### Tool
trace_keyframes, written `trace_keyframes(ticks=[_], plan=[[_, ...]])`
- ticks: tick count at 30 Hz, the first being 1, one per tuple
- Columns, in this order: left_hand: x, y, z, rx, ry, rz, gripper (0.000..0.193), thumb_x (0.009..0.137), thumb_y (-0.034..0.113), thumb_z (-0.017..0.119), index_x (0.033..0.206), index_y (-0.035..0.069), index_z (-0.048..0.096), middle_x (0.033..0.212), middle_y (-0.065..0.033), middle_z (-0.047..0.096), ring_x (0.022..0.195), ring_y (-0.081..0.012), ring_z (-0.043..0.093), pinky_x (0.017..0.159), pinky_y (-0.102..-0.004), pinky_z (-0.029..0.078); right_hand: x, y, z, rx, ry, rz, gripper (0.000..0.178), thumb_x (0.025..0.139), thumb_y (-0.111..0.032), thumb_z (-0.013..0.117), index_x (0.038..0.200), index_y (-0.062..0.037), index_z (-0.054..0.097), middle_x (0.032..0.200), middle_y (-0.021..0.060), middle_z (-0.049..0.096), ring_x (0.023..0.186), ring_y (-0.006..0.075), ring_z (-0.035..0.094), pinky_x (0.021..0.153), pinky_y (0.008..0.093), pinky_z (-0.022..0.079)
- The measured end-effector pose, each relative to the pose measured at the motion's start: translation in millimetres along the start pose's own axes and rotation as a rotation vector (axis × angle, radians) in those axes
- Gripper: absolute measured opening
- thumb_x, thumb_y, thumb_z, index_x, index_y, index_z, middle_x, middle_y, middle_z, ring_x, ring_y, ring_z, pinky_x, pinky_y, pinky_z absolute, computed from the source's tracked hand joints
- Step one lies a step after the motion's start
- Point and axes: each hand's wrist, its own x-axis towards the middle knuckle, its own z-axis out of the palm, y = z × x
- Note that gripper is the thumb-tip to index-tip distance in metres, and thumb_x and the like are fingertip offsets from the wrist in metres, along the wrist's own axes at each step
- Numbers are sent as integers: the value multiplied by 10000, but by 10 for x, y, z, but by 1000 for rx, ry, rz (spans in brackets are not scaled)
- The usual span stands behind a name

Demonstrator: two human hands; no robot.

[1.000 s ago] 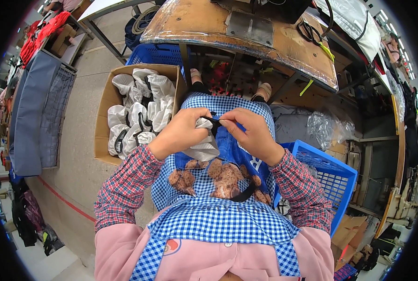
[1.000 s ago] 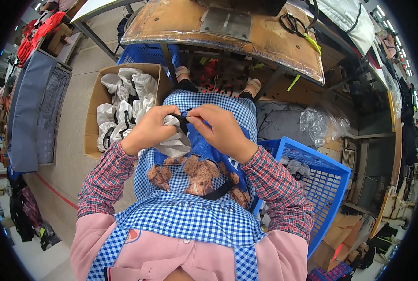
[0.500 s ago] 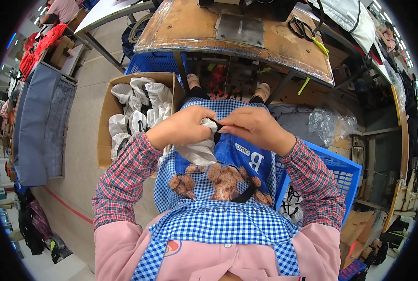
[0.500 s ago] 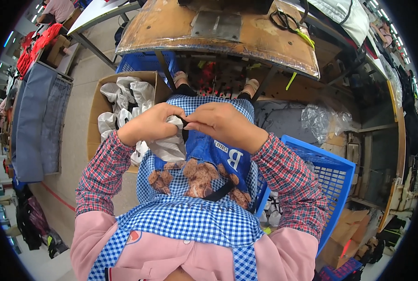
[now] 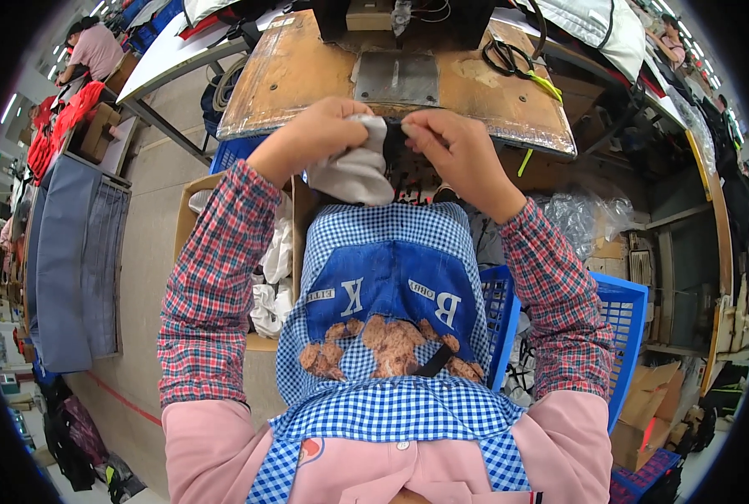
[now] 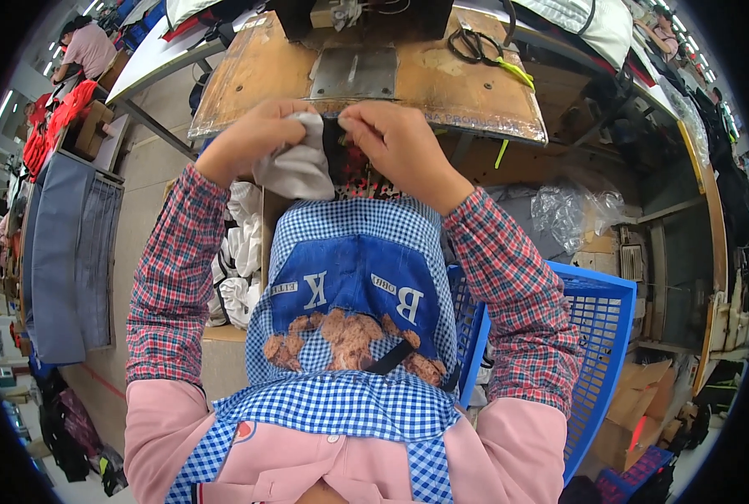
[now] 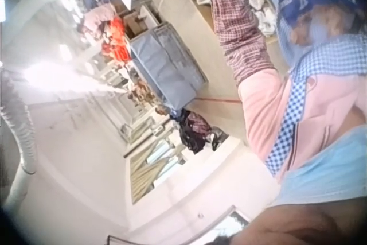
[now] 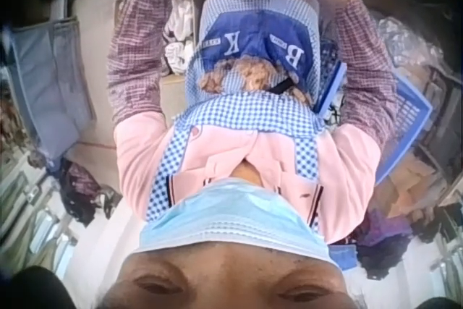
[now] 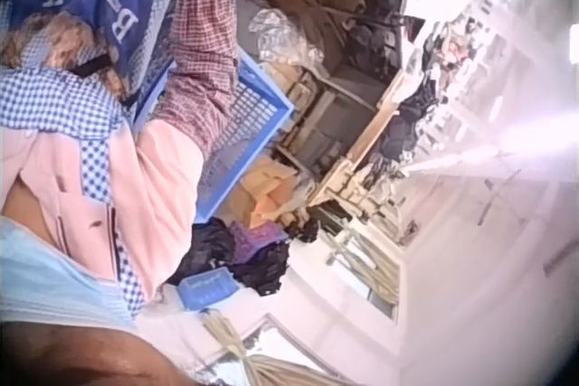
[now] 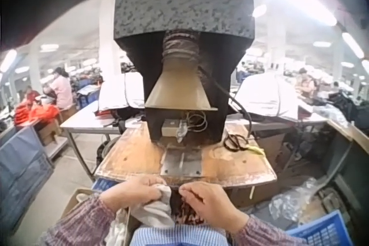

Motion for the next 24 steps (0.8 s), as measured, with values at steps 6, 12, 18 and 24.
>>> trace_keyframes(ticks=[6, 12, 18, 24], plan=[[413, 238, -260, 145, 94, -15, 283, 743, 88, 518, 967, -30, 643, 789, -3, 592, 645, -88, 522, 586, -223, 421, 384, 176, -72, -7, 105, 18, 185, 914, -131, 594, 988, 33, 638, 778, 156, 669, 692, 220, 668, 640, 306, 510], [837, 68, -576, 347, 131, 116, 133, 767, 67, 542, 778, -41, 619, 823, -51, 563, 652, -133, 545, 561, -278, 457, 665, 346, -65, -14, 146, 2, 219, 926, -177, 600, 987, 28, 650, 733, 124, 675, 663, 168, 651, 615, 282, 500], [1053, 125, -605, 118, 187, 31, 133, 782, 59, 540, 786, -41, 627, 816, -66, 586, 638, -149, 593, 546, -284, 496, 800, 419, -144, -47, 148, 58, 232, 927, -186, 608, 980, 34, 657, 736, 115, 682, 662, 143, 649, 612, 263, 502], [1070, 168, -651, 93, 180, 25, 161, 795, 93, 548, 863, -25, 634, 794, -95, 621, 655, -165, 632, 564, -285, 521, 884, 467, -163, -14, 141, 47, 236, 922, -174, 610, 997, 44, 657, 743, 118, 683, 673, 132, 649, 618, 261, 506]])
